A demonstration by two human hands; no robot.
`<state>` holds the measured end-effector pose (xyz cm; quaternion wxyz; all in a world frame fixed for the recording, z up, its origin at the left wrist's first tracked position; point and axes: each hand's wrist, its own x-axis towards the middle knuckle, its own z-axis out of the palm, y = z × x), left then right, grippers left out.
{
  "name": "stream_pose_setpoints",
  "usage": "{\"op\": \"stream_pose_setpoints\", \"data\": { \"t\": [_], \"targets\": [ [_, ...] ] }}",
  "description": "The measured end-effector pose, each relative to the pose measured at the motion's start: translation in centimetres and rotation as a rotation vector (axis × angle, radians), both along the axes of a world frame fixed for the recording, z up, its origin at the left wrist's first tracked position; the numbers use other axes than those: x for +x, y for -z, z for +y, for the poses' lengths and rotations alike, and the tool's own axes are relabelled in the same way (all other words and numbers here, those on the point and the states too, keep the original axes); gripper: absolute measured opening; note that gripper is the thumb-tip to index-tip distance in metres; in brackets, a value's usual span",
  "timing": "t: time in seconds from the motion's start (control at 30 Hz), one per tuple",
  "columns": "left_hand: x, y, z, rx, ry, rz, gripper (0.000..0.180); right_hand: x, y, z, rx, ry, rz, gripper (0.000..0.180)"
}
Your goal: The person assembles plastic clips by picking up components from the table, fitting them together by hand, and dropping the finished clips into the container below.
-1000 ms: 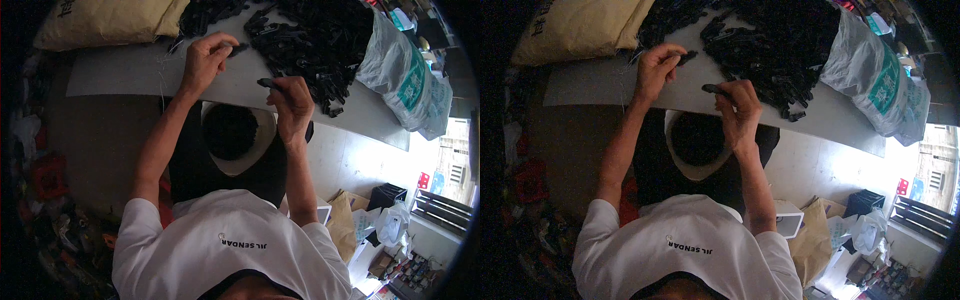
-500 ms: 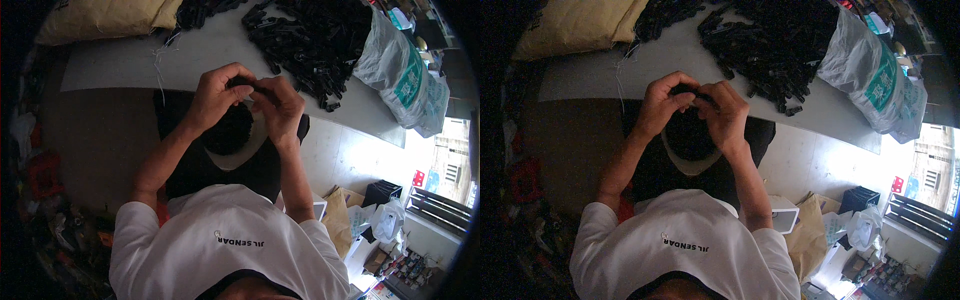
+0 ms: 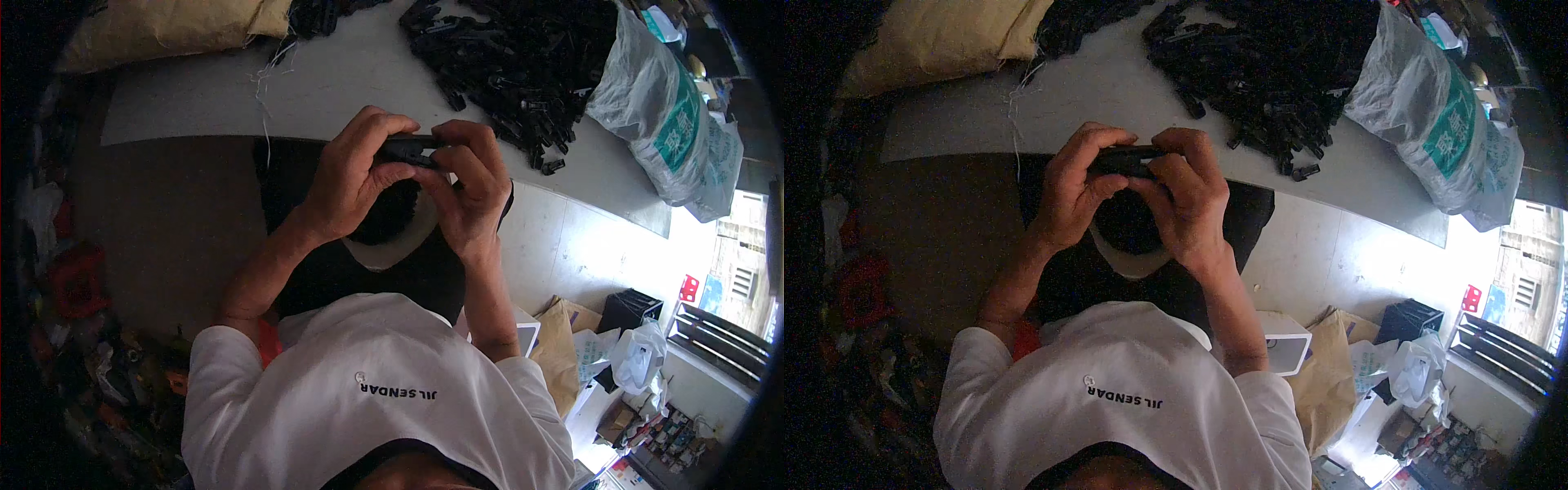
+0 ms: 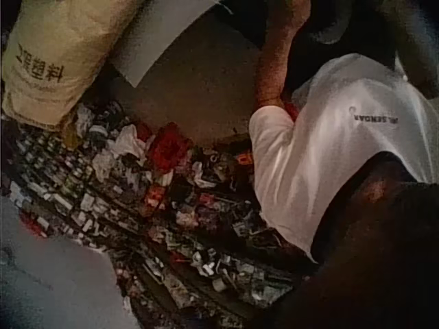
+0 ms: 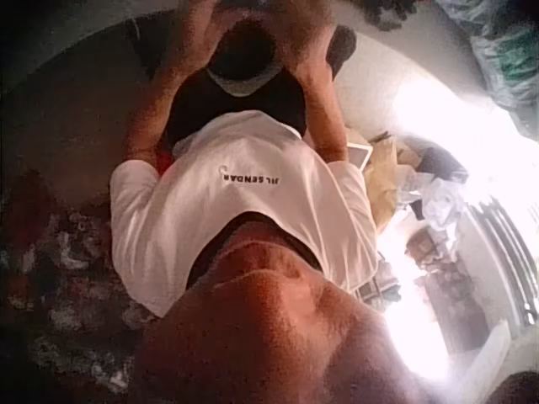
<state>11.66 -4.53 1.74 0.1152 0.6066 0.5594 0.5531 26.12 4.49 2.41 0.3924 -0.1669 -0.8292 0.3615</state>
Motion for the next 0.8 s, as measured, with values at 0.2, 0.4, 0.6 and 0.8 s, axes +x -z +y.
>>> {"op": "stream_pose_setpoints", "data": {
  "t": [0.2, 0.4, 0.6, 0.8],
  "targets": [
    [-0.3, -0.1, -0.5, -0.193, 0.053, -0.110, 0.025, 0.2, 0.2, -0.2, -0.034, -0.021, -0.041, 0.020],
    [-0.6, 0.4, -0.7, -0.103, 0.009, -0.113, 0.026, -0.4, -0.7, -0.7, -0.237, -0.061, -0.137, 0.032],
    [-0.3, 1.2, -1.2, -0.001, -0.004, -0.064, 0.024, 0.1, 0.0, -0.5, 0.048, -0.120, -0.166, 0.031],
    [-0.9, 1.4, -1.8, -0.116, 0.070, -0.053, 0.030, 0.3, 0.7, -0.3, 0.023, -0.141, -0.142, 0.030]
  ]
}}
